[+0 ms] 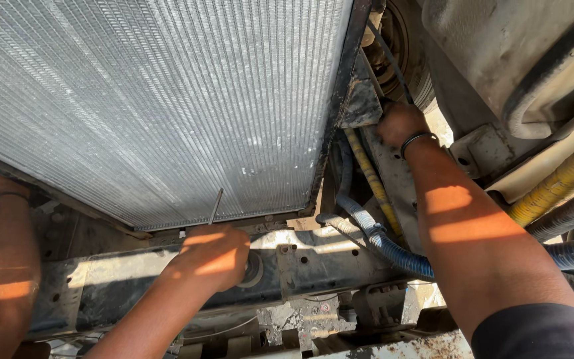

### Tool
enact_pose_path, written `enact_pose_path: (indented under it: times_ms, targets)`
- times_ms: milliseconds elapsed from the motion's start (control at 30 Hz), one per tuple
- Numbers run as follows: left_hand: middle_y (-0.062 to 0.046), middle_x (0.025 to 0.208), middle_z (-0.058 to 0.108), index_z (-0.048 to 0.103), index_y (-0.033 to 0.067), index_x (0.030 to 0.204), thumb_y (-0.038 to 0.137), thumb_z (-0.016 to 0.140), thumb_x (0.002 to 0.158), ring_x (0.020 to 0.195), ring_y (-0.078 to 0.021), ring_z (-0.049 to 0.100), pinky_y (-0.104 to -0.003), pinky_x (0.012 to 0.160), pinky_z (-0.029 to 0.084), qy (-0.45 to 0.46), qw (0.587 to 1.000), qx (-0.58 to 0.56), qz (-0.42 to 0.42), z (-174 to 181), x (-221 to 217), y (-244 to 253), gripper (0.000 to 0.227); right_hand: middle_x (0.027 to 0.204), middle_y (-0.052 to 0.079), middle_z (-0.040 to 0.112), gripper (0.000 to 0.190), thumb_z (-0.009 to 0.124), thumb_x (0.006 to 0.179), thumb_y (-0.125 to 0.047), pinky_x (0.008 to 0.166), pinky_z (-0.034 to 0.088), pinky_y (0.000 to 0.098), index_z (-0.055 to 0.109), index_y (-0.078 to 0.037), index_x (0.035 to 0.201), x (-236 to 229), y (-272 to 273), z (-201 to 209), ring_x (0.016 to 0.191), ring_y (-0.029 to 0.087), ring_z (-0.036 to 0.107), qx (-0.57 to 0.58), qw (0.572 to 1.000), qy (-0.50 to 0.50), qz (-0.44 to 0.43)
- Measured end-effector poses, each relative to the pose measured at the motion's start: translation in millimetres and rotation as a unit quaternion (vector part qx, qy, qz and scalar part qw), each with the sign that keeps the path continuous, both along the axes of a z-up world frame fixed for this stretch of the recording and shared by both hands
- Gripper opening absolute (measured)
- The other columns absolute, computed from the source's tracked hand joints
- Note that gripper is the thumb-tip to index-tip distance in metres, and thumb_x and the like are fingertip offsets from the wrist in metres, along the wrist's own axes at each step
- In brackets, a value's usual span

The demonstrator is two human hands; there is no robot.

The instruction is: The person positions a radiator unit into the front frame of a vehicle, aligning the edges by hand and using a tool. They then insert and secure fasteners into the mounting points at the base of the radiator.

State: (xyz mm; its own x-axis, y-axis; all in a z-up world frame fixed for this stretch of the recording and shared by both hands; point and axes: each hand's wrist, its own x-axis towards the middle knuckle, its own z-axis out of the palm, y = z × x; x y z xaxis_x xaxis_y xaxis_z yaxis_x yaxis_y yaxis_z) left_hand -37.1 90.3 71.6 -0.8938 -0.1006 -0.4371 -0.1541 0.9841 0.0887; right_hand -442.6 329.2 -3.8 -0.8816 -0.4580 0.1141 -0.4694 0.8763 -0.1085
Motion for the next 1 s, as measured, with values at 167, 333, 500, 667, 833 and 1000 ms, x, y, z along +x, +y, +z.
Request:
enact_pose_path:
  times_ms: [167,333,500,667,833,1000]
  targets:
    - [-0.023,0.096,0.073,0.076,0.0028,0.095,0.022,0.07,0.088,0.094,-0.0393,0.073,-0.046,0.082,0.059,-0.012,1.0,-0.005,0.001,11,-4,-1,0.022,0.121,0.021,0.07,0.029,0.06,0.094,-0.019,0.093,0.058,0.0483,0.076,-0.002,0.112,-29,-13,-1,0.11,0.037,0.07,0.201,0.979,0.019,0.01]
    - [-0.022,0.094,0.072,0.074,0.0045,0.097,0.032,0.071,0.09,0.094,-0.0408,0.071,-0.049,0.085,0.056,0.015,0.999,0.03,0.01,18,-4,1,0.028,0.11,0.027,0.072,0.029,0.059,0.095,-0.016,0.085,0.059,0.0492,0.07,0.005,0.112,-26,-8,-17,0.1,0.039,0.072,0.108,0.992,0.065,-0.008]
    - [-0.02,0.09,0.072,0.073,0.0074,0.094,0.034,0.068,0.09,0.09,-0.0405,0.071,-0.052,0.082,0.055,0.063,0.995,0.071,0.015,27,-6,5,0.027,0.108,0.028,0.073,0.023,0.061,0.093,-0.013,0.091,0.057,0.0483,0.073,0.003,0.106,-8,0,-24,0.101,0.041,0.071,-0.041,0.996,0.077,-0.033]
    - [-0.02,0.081,0.07,0.068,0.0067,0.088,0.039,0.062,0.094,0.082,-0.0432,0.068,-0.054,0.076,0.05,0.158,0.978,0.133,0.031,30,-18,10,0.033,0.099,0.03,0.072,0.035,0.072,0.091,-0.028,0.083,0.057,0.0486,0.072,0.006,0.096,36,-9,-12,0.094,0.044,0.07,-0.196,0.962,0.104,-0.158]
    - [-0.019,0.079,0.068,0.067,0.0074,0.092,0.037,0.065,0.093,0.077,-0.0434,0.066,-0.055,0.07,0.047,0.282,0.934,0.212,0.066,14,-57,27,0.03,0.094,0.019,0.078,0.031,0.062,0.081,-0.019,0.078,0.061,0.0429,0.075,-0.001,0.103,115,-14,35,0.085,0.035,0.078,-0.477,0.867,0.013,-0.144]
    - [-0.022,0.081,0.069,0.068,0.0047,0.092,0.029,0.071,0.093,0.08,-0.0448,0.066,-0.052,0.07,0.049,0.418,0.843,0.317,0.123,-3,-119,63,0.025,0.095,0.01,0.07,0.038,0.061,0.094,-0.046,0.077,0.064,0.0495,0.059,-0.013,0.113,179,-13,81,0.087,0.031,0.074,-0.581,0.628,-0.488,-0.174]
